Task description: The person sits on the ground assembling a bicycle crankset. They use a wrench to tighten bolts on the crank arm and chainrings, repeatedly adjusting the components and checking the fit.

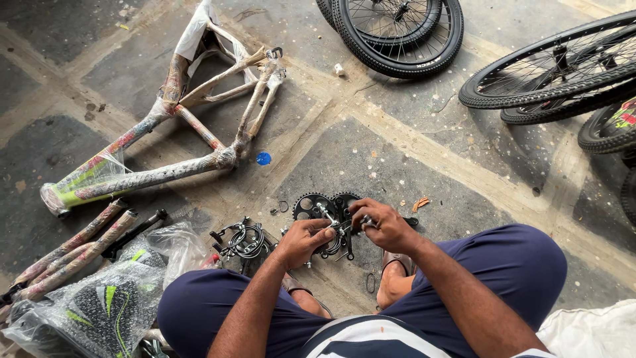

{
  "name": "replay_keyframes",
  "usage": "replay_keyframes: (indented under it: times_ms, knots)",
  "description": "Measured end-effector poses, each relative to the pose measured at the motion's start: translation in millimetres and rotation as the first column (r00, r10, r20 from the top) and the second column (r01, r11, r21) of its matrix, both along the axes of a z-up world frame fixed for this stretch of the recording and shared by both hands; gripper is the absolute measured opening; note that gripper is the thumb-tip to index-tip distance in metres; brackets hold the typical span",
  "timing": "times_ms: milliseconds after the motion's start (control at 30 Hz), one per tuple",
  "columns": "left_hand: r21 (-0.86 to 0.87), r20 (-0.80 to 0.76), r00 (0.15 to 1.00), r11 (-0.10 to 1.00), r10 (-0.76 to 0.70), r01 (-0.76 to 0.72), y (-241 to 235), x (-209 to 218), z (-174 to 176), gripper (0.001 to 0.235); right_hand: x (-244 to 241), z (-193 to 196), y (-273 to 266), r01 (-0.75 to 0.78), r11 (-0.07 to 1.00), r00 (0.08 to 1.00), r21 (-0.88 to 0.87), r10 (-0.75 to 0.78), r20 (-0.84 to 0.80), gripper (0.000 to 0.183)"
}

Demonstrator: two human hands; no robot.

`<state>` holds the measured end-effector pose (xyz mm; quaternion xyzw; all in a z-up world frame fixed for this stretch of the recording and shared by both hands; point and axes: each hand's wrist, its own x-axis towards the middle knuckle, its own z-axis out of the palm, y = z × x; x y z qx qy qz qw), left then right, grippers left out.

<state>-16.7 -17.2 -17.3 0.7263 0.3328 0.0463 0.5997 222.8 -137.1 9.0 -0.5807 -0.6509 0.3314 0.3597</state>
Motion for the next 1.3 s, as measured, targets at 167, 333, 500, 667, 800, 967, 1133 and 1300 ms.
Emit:
replay_keyframes:
  times_ms: [167,333,500,667,800,967,1133,1300]
  knots:
    - [0.028,-0.061,0.996,0.998,-0.058,0.060,1,-3,4,0.075,0,1,2,0.111,0.989,0.982,-0.100,-0.094,0.164,0.017]
    - [0.154,0.092,0.995,0.988,-0.036,0.021,4,-1,-6,0.065,3,0,1,0.050,0.990,0.999,0.135,-0.050,-0.006,0.025]
    - [-0.046,0.091,0.996,0.999,0.019,-0.014,3,-6,6,0.079,5,1,-3,0.101,0.992,0.950,0.080,-0.120,0.288,0.017]
    - [0.017,0.147,0.989,1.000,-0.013,0.010,2,-5,8,0.090,0,-16,-4,0.146,0.989,0.849,0.019,-0.135,0.511,0.027]
    - [-0.061,0.042,0.999,0.998,0.005,-0.002,0,-1,10,0.093,-2,-16,0,0.224,0.967,0.910,-0.120,-0.163,0.380,0.038]
    - [-0.037,0.062,0.998,0.999,0.000,0.002,0,-2,8,0.096,0,-19,-3,0.061,0.991,0.908,0.122,-0.106,0.405,0.038]
    - [-0.047,0.105,0.994,0.998,-0.036,0.041,1,0,9,0.096,0,-34,-3,0.251,0.965,0.850,-0.073,-0.184,0.494,0.052]
    - [-0.057,0.092,0.995,0.998,-0.033,0.039,1,0,7,0.098,-1,-21,-7,0.124,0.977,0.919,0.173,-0.178,0.353,0.052]
